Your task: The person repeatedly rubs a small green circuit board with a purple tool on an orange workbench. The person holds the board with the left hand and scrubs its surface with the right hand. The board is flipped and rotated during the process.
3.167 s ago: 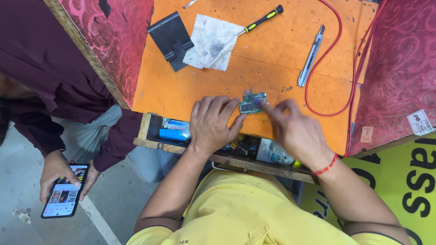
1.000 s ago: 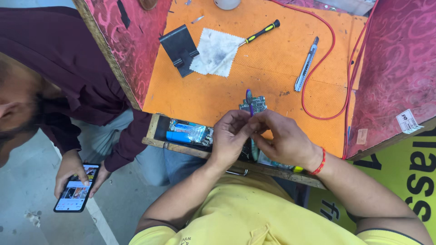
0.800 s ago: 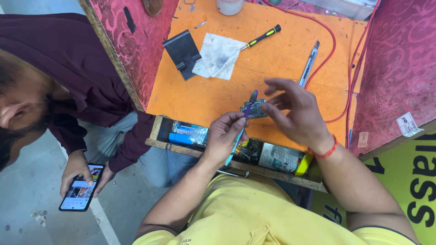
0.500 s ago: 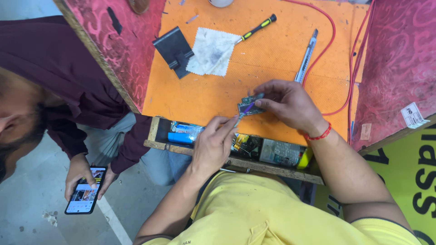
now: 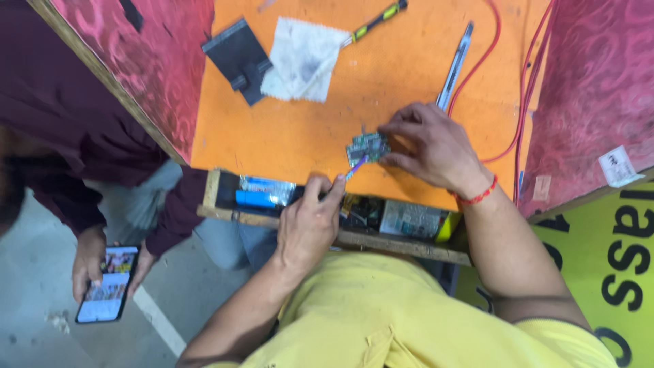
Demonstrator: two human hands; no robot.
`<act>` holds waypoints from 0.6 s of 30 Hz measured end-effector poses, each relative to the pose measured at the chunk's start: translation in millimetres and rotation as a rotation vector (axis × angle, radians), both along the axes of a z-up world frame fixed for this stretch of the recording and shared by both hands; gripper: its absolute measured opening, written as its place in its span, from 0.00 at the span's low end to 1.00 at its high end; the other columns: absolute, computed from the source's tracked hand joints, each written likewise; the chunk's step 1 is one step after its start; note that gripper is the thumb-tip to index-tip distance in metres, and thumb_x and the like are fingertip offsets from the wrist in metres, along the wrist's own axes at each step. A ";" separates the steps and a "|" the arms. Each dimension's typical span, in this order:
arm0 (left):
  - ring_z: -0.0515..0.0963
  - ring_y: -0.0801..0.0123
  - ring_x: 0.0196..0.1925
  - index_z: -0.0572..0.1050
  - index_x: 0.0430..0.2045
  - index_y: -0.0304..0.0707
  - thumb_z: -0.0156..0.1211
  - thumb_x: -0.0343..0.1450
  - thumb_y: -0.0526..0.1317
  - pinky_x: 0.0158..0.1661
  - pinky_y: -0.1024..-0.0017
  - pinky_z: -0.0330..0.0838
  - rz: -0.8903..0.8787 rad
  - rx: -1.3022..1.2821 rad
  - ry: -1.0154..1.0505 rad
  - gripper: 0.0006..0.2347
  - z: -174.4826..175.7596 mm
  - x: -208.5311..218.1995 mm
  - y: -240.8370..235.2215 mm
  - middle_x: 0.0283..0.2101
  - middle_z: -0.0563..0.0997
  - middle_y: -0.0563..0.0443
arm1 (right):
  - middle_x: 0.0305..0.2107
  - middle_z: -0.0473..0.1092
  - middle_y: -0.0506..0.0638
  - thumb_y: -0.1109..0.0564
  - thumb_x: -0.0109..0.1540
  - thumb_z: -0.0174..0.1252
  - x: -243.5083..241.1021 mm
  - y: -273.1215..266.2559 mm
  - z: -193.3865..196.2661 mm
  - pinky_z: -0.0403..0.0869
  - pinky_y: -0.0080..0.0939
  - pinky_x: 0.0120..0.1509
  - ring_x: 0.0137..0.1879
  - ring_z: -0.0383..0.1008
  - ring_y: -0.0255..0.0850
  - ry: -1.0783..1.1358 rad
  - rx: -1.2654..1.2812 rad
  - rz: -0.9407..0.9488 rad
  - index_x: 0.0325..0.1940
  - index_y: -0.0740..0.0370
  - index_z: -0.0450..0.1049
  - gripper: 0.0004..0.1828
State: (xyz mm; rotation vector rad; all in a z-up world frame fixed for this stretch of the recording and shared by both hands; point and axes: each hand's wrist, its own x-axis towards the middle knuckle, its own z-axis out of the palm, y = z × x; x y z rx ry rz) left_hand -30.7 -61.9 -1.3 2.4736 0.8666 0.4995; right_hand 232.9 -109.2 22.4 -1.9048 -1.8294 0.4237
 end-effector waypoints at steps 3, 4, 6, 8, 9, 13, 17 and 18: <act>0.82 0.58 0.28 0.77 0.53 0.34 0.58 0.66 0.28 0.28 0.62 0.77 -0.058 0.091 -0.046 0.19 -4.1 -3.7 -1.1 0.42 0.73 0.47 | 0.45 0.72 0.51 0.49 0.52 0.74 1.4 4.1 6.1 0.74 0.49 0.53 0.51 0.73 0.50 -0.028 0.026 0.029 0.52 0.55 0.80 0.26; 0.82 0.57 0.27 0.77 0.52 0.36 0.59 0.68 0.29 0.27 0.62 0.77 -0.025 0.068 -0.038 0.17 -3.0 -2.3 3.8 0.41 0.73 0.47 | 0.45 0.71 0.51 0.49 0.51 0.74 3.0 7.9 10.7 0.74 0.49 0.52 0.51 0.73 0.50 -0.035 0.035 0.053 0.52 0.56 0.80 0.26; 0.81 0.57 0.25 0.79 0.51 0.41 0.60 0.70 0.32 0.26 0.60 0.76 0.031 0.006 -0.006 0.14 -0.9 -4.2 6.8 0.40 0.73 0.48 | 0.45 0.71 0.52 0.50 0.51 0.73 0.7 9.9 13.2 0.73 0.50 0.52 0.51 0.73 0.51 -0.039 0.035 0.086 0.53 0.57 0.79 0.27; 0.80 0.57 0.24 0.79 0.51 0.41 0.59 0.69 0.31 0.25 0.60 0.76 -0.022 0.023 0.028 0.16 0.3 -6.9 6.2 0.40 0.73 0.47 | 0.45 0.71 0.52 0.50 0.52 0.72 -3.0 7.3 10.9 0.73 0.50 0.52 0.51 0.73 0.51 -0.045 0.025 0.091 0.55 0.58 0.78 0.28; 0.80 0.58 0.23 0.79 0.52 0.41 0.59 0.69 0.30 0.25 0.60 0.76 -0.051 0.024 0.034 0.16 -0.6 -4.2 3.4 0.41 0.73 0.47 | 0.45 0.71 0.53 0.50 0.53 0.72 -1.2 4.2 10.9 0.73 0.49 0.52 0.52 0.73 0.51 -0.037 0.032 0.088 0.54 0.58 0.78 0.27; 0.80 0.59 0.24 0.80 0.49 0.46 0.61 0.71 0.33 0.24 0.61 0.75 0.050 -0.018 0.066 0.13 -4.5 -7.4 9.7 0.38 0.74 0.53 | 0.45 0.71 0.53 0.51 0.54 0.71 1.7 6.2 6.7 0.73 0.49 0.53 0.52 0.73 0.52 -0.031 0.049 0.079 0.53 0.59 0.79 0.25; 0.80 0.59 0.23 0.80 0.50 0.45 0.60 0.69 0.31 0.24 0.62 0.75 -0.010 -0.010 0.078 0.15 -2.7 -9.2 11.1 0.39 0.74 0.51 | 0.45 0.71 0.54 0.52 0.53 0.70 0.9 5.1 8.5 0.73 0.49 0.54 0.51 0.72 0.52 -0.029 0.065 0.085 0.52 0.59 0.79 0.24; 0.80 0.58 0.23 0.80 0.51 0.43 0.59 0.66 0.30 0.23 0.62 0.75 -0.038 0.074 0.068 0.18 -0.9 -8.3 8.4 0.40 0.74 0.50 | 0.44 0.71 0.54 0.52 0.53 0.70 0.7 4.2 10.1 0.73 0.49 0.53 0.51 0.72 0.52 -0.028 0.061 0.088 0.52 0.59 0.79 0.24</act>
